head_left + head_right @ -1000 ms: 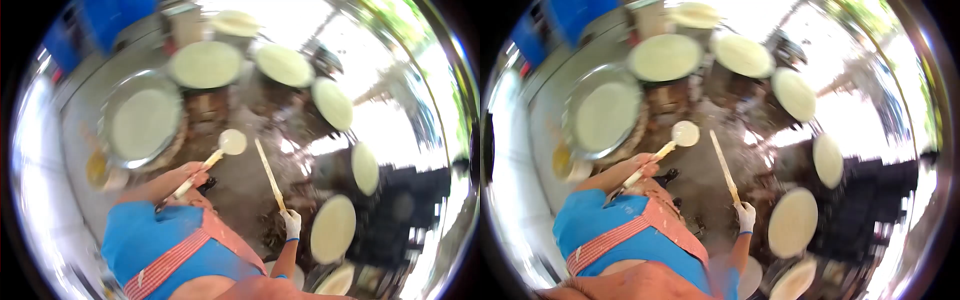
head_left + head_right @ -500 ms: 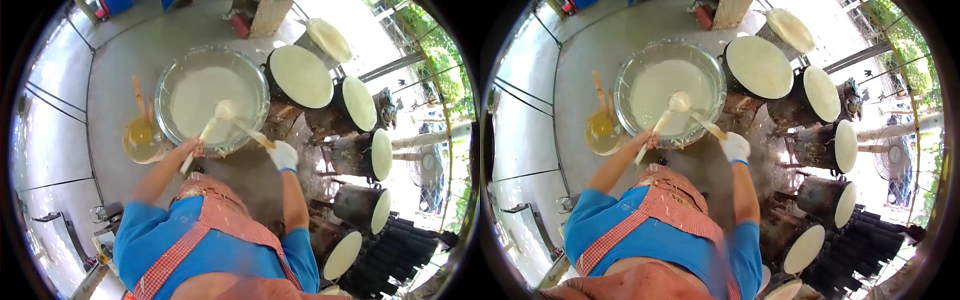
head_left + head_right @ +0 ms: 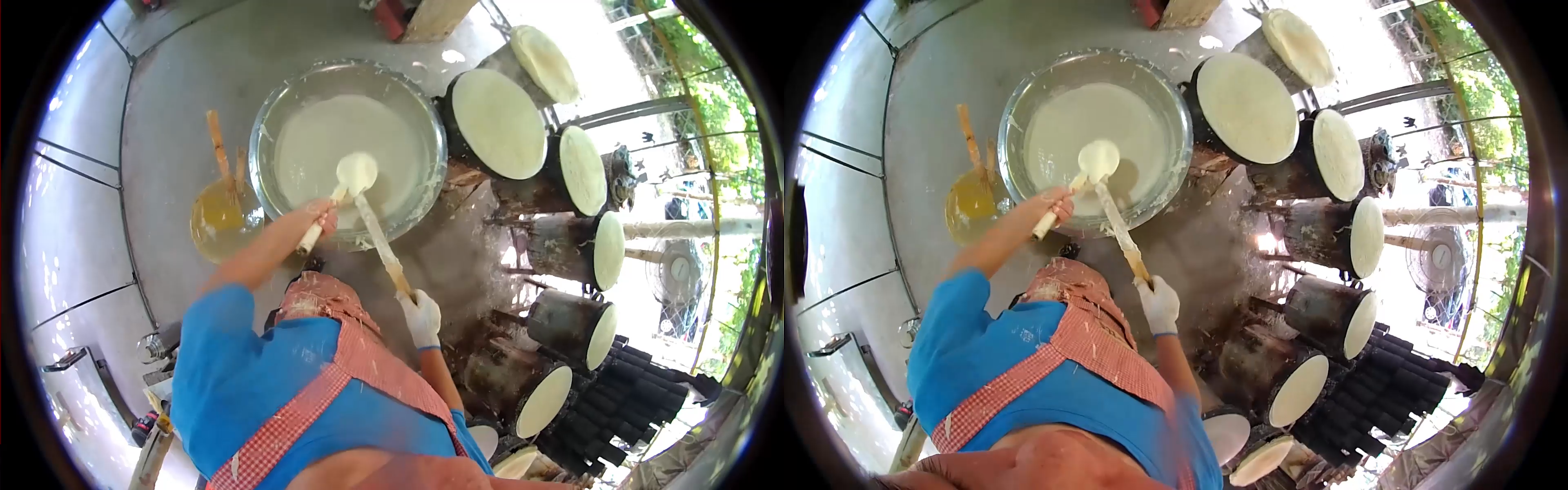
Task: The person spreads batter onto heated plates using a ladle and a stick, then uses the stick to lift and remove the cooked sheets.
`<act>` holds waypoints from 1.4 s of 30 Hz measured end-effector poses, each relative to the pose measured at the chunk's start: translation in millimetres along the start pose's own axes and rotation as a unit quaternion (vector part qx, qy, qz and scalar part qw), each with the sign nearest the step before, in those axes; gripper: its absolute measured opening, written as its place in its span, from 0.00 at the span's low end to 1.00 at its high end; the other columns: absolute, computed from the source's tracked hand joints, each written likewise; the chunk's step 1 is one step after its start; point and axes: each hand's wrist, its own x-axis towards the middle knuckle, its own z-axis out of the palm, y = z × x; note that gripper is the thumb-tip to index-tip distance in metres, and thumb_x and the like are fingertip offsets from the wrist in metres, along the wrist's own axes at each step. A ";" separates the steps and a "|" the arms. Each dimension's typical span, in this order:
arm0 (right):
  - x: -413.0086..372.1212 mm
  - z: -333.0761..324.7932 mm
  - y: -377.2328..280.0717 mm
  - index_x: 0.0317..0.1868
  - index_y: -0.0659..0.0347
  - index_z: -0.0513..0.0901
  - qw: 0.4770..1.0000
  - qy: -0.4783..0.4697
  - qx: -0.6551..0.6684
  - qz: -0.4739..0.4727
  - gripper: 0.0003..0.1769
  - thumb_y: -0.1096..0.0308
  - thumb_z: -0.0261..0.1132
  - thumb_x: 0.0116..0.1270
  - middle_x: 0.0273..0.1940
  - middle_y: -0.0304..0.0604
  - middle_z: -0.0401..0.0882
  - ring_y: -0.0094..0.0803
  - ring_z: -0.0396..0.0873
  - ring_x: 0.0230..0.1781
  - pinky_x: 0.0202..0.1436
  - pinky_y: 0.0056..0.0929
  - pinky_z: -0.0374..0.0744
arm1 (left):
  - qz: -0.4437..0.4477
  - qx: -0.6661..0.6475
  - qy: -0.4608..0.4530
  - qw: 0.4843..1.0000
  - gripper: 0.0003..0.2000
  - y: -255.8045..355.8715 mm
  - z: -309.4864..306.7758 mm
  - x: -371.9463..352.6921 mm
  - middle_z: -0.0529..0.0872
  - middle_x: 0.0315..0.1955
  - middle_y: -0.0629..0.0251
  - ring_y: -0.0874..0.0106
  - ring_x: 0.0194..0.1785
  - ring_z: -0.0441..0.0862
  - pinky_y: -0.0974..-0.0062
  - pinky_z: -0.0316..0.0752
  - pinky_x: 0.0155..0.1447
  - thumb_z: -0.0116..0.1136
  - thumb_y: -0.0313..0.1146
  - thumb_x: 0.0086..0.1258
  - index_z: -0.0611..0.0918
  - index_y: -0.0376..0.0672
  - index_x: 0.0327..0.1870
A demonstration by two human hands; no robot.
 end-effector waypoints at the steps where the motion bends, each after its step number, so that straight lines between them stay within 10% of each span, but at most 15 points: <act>1: -12.5 -6.1 -2.1 0.41 0.57 0.82 0.998 0.053 0.027 -0.036 0.22 0.46 0.62 0.60 0.32 0.50 0.82 0.47 0.80 0.34 0.38 0.40 0.75 | 0.010 -0.011 -0.016 1.000 0.06 18.7 24.8 -30.1 0.61 0.11 0.74 0.81 0.10 0.56 0.80 0.52 0.11 0.48 0.33 0.68 0.66 0.47 0.32; 9: -9.0 -119.0 -64.2 0.48 0.57 0.81 0.838 0.444 0.006 -0.317 0.20 0.56 0.69 0.57 0.35 0.50 0.83 0.46 0.82 0.33 0.36 0.38 0.79 | 0.263 0.185 -0.093 0.942 0.03 137.6 178.7 -255.8 0.59 0.14 0.78 0.87 0.11 0.53 0.87 0.48 0.10 0.45 0.34 0.71 0.67 0.52 0.41; 16: -19.5 -153.9 -110.8 0.52 0.68 0.79 0.789 0.346 0.359 -0.358 0.19 0.72 0.67 0.60 0.41 0.42 0.84 0.21 0.79 0.38 0.42 0.23 0.77 | 0.495 0.313 -0.037 0.810 0.19 184.3 197.1 -292.2 0.62 0.17 0.78 0.88 0.12 0.55 0.87 0.49 0.10 0.48 0.35 0.70 0.64 0.57 0.61; 20: 19.4 -52.5 -56.0 0.44 0.68 0.82 0.836 0.061 0.525 -0.145 0.14 0.67 0.67 0.61 0.26 0.34 0.79 0.20 0.73 0.21 0.23 0.21 0.72 | 0.182 0.288 -0.150 0.928 0.04 174.6 137.7 -194.4 0.62 0.16 0.77 0.86 0.11 0.55 0.86 0.51 0.10 0.48 0.37 0.71 0.69 0.51 0.41; 23: -16.2 -12.0 -4.4 0.39 0.62 0.84 0.905 0.163 0.388 -0.061 0.18 0.57 0.70 0.55 0.19 0.32 0.74 0.18 0.68 0.14 0.17 0.21 0.68 | -0.132 -0.079 -0.053 0.987 0.05 156.5 159.3 -166.5 0.60 0.14 0.77 0.85 0.10 0.53 0.85 0.51 0.08 0.47 0.38 0.72 0.67 0.51 0.35; 24: -55.5 -29.6 -4.3 0.38 0.59 0.85 0.913 0.141 0.383 0.002 0.16 0.56 0.70 0.55 0.20 0.33 0.74 0.17 0.68 0.15 0.18 0.20 0.68 | -0.099 0.009 -0.069 0.993 0.05 148.2 168.6 -161.9 0.59 0.13 0.77 0.85 0.10 0.53 0.84 0.51 0.08 0.47 0.38 0.72 0.67 0.51 0.35; 30: -172.1 -51.6 48.2 0.41 0.57 0.84 0.822 0.280 0.495 0.035 0.13 0.58 0.65 0.62 0.22 0.30 0.73 0.17 0.69 0.19 0.20 0.21 0.69 | 0.050 0.351 -0.280 0.892 0.08 49.1 272.5 -138.1 0.60 0.14 0.77 0.85 0.09 0.54 0.84 0.51 0.09 0.49 0.32 0.71 0.67 0.57 0.45; 32: -193.0 -26.2 76.5 0.41 0.58 0.83 0.801 0.307 0.512 0.047 0.15 0.56 0.64 0.62 0.24 0.32 0.73 0.18 0.71 0.24 0.25 0.21 0.70 | -0.032 0.378 -0.340 0.861 0.06 2.7 293.2 -95.6 0.61 0.14 0.77 0.84 0.11 0.57 0.86 0.53 0.11 0.48 0.34 0.72 0.68 0.57 0.45; 34: -216.6 25.0 121.6 0.41 0.59 0.83 0.789 0.314 0.515 0.121 0.17 0.53 0.65 0.61 0.23 0.35 0.74 0.20 0.72 0.24 0.25 0.23 0.72 | -0.269 0.278 -0.276 0.880 0.03 -47.9 307.3 -34.8 0.62 0.13 0.76 0.82 0.14 0.61 0.85 0.57 0.14 0.46 0.37 0.73 0.71 0.52 0.37; 36: -260.0 82.6 158.4 0.41 0.58 0.84 0.786 0.328 0.479 0.214 0.19 0.51 0.65 0.60 0.25 0.41 0.78 0.28 0.76 0.24 0.28 0.29 0.74 | -0.570 0.112 -0.222 0.783 0.10 -111.9 323.7 4.7 0.63 0.15 0.71 0.77 0.15 0.62 0.78 0.64 0.19 0.40 0.35 0.74 0.66 0.43 0.30; 42: -426.2 216.5 149.0 0.37 0.58 0.84 0.669 0.462 0.257 0.522 0.20 0.48 0.62 0.59 0.29 0.50 0.82 0.46 0.82 0.32 0.37 0.39 0.76 | -0.663 0.182 -0.196 0.699 0.08 -339.9 377.4 -33.4 0.62 0.16 0.73 0.81 0.15 0.61 0.83 0.62 0.16 0.41 0.32 0.74 0.67 0.40 0.32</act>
